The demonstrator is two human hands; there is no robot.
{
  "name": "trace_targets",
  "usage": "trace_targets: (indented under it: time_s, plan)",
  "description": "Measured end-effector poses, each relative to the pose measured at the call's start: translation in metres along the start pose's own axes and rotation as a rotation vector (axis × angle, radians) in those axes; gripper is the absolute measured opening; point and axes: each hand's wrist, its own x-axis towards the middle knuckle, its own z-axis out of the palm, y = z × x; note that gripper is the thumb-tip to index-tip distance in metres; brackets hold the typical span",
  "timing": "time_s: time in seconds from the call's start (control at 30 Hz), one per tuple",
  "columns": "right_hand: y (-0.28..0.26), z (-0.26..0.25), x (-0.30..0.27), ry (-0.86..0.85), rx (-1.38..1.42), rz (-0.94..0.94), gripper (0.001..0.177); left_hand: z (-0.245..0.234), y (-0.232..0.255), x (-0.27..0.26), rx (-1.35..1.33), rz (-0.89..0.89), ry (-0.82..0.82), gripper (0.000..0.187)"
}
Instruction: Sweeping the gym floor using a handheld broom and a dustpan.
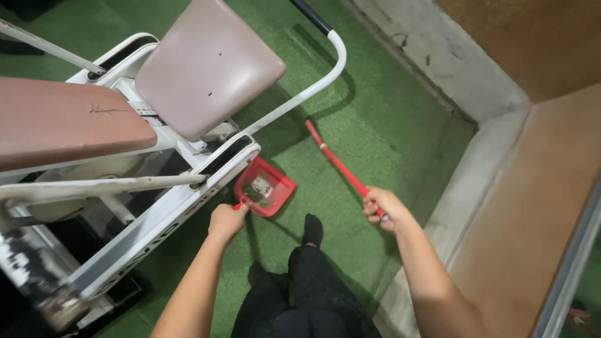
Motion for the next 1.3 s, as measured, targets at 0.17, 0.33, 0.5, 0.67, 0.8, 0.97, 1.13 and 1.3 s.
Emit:
trace_targets:
  time_s: [0.17, 0.33, 0.5, 0.67, 0.8, 0.97, 1.13, 1.3]
  plan:
    - [-0.038, -0.014, 0.070, 0.006, -0.100, -0.040, 0.024, 0.013, 0.043, 0.024, -0.026, -0.046, 0.004, 0.062]
    - [0.021, 0.009, 0.130, 0.117, -0.414, -0.084, 0.028, 0.010, 0.081, 0.032, -0.006, -0.146, 0.057, 0.062]
    - [0.068, 0.067, 0.053, -0.102, -0.655, 0.018, 0.082, 0.000, 0.100, 0.034, 0.021, -0.214, 0.019, 0.061]
    - [0.011, 0.005, 0.032, -0.168, -0.457, 0.244, 0.081, -0.007, 0.114, 0.032, 0.008, -0.264, 0.027, 0.061]
    - [-0.088, -0.050, 0.022, -0.205, -0.134, 0.258, 0.069, -0.008, 0.118, 0.032, -0.001, -0.287, 0.069, 0.060]
    - [-0.145, -0.053, 0.060, -0.094, -0.385, 0.130, 0.061, -0.012, 0.121, 0.031, -0.032, -0.320, 0.070, 0.060]
    - [-0.130, -0.022, 0.165, -0.023, -0.481, -0.062, 0.036, -0.014, 0.123, 0.032, -0.046, -0.342, 0.069, 0.060]
    - [-0.026, 0.034, 0.201, 0.053, -1.089, -0.148, 0.036, -0.018, 0.127, 0.030, -0.045, -0.388, 0.056, 0.061]
